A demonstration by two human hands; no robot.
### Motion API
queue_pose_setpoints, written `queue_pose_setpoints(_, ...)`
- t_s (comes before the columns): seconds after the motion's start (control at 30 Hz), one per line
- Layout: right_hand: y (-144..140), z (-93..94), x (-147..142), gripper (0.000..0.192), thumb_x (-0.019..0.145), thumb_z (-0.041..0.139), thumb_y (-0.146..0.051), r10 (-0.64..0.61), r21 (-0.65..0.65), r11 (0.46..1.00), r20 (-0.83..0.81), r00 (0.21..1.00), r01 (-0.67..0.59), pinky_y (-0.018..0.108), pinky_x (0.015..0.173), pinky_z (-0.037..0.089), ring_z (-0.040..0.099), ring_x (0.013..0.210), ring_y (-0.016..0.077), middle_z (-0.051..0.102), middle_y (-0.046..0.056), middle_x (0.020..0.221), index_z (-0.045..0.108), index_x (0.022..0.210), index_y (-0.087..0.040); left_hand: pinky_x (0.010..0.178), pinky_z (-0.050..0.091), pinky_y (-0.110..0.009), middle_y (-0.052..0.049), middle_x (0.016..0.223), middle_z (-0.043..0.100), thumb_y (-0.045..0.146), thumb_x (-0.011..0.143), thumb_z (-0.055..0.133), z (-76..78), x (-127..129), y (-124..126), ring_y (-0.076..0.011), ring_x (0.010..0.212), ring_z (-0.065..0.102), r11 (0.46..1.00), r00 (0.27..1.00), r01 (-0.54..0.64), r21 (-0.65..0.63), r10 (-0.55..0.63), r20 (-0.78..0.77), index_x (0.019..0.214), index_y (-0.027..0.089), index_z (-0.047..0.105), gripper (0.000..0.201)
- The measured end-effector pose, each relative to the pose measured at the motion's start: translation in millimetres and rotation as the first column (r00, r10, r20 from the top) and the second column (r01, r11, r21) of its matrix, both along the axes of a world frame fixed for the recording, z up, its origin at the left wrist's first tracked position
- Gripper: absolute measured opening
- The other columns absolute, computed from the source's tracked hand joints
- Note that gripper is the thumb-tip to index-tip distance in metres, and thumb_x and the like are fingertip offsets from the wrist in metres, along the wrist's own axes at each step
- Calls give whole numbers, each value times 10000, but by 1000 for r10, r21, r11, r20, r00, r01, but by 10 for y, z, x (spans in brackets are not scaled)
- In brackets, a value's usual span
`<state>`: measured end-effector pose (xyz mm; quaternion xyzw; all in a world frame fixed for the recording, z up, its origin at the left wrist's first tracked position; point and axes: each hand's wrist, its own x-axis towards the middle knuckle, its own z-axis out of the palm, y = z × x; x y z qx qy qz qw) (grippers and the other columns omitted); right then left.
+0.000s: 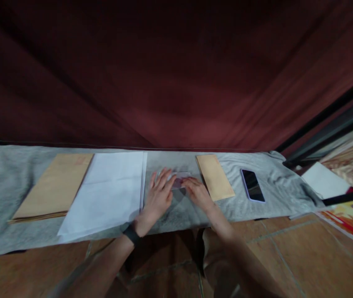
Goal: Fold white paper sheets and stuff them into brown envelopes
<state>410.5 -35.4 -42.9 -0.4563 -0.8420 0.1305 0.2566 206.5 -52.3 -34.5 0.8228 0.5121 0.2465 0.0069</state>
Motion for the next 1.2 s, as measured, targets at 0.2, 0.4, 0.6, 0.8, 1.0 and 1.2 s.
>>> queue_pose_setpoints(0.2, -123, -81, 160, 501, 789, 464, 44, 88, -187, 979, 49, 995, -78, 353, 1094, 456, 608, 1247, 170, 694, 7, 1287, 727, 1092, -257, 1237, 251, -497, -115, 1617, 365, 235, 970, 375, -413, 251, -89, -263, 1512, 298, 987, 994, -26, -157, 9, -108, 1487, 144, 465, 532)
queue_pose_setpoints(0.4, -8, -117, -67, 449, 1012, 352, -172, -97, -100, 990, -16, 995, 95, 343, 1167, 391, 511, 1366, 151, 584, 58, 1455, 589, 1393, -189, 1239, 232, -485, -132, 1614, 359, 255, 998, 308, -416, 336, -22, -275, 1513, 293, 985, 982, -100, -139, 75, -176, 1506, 100, 433, 546)
queue_pose_setpoints(0.6, -15, -429, -311, 541, 1069, 339, -395, -229, -1, 971, 263, 937, 237, 438, 1238, 250, 303, 1507, 231, 368, 110, 1604, 404, 1530, -120, 1250, 187, -500, -173, 1604, 361, 247, 989, 268, -489, 292, 66, -267, 1525, 262, 975, 971, -159, -155, 126, -203, 1509, 54, 415, 573)
queue_pose_setpoints(0.8, -69, -571, -154, 614, 1063, 344, -436, -335, 94, 942, 283, 899, 322, 443, 1223, 255, 320, 1498, 270, 335, 157, 1610, 336, 1554, -66, 1244, 221, -455, -194, 1602, 351, 310, 982, 318, -566, 168, 17, -273, 1516, 285, 960, 960, -252, -121, 232, -159, 1525, 30, 371, 613)
queue_pose_setpoints(1.0, -100, -589, -37, 643, 1056, 365, -453, -367, 108, 930, 295, 882, 351, 451, 1211, 283, 331, 1491, 285, 355, 178, 1596, 337, 1547, -40, 1179, 358, -474, -210, 1576, 401, 292, 951, 402, -514, 71, 75, -318, 1458, 397, 935, 952, -306, -177, 304, -38, 1478, 44, 444, 584)
queue_pose_setpoints(1.2, -109, -556, -80, 628, 1051, 375, -441, -379, 97, 925, 293, 878, 367, 464, 1212, 283, 339, 1487, 285, 355, 175, 1596, 352, 1546, -55, 1001, 541, -421, -200, 1498, 500, 250, 881, 528, -581, -95, 351, -279, 1212, 632, 881, 868, -288, -376, 405, 287, 1406, 120, 529, 541)
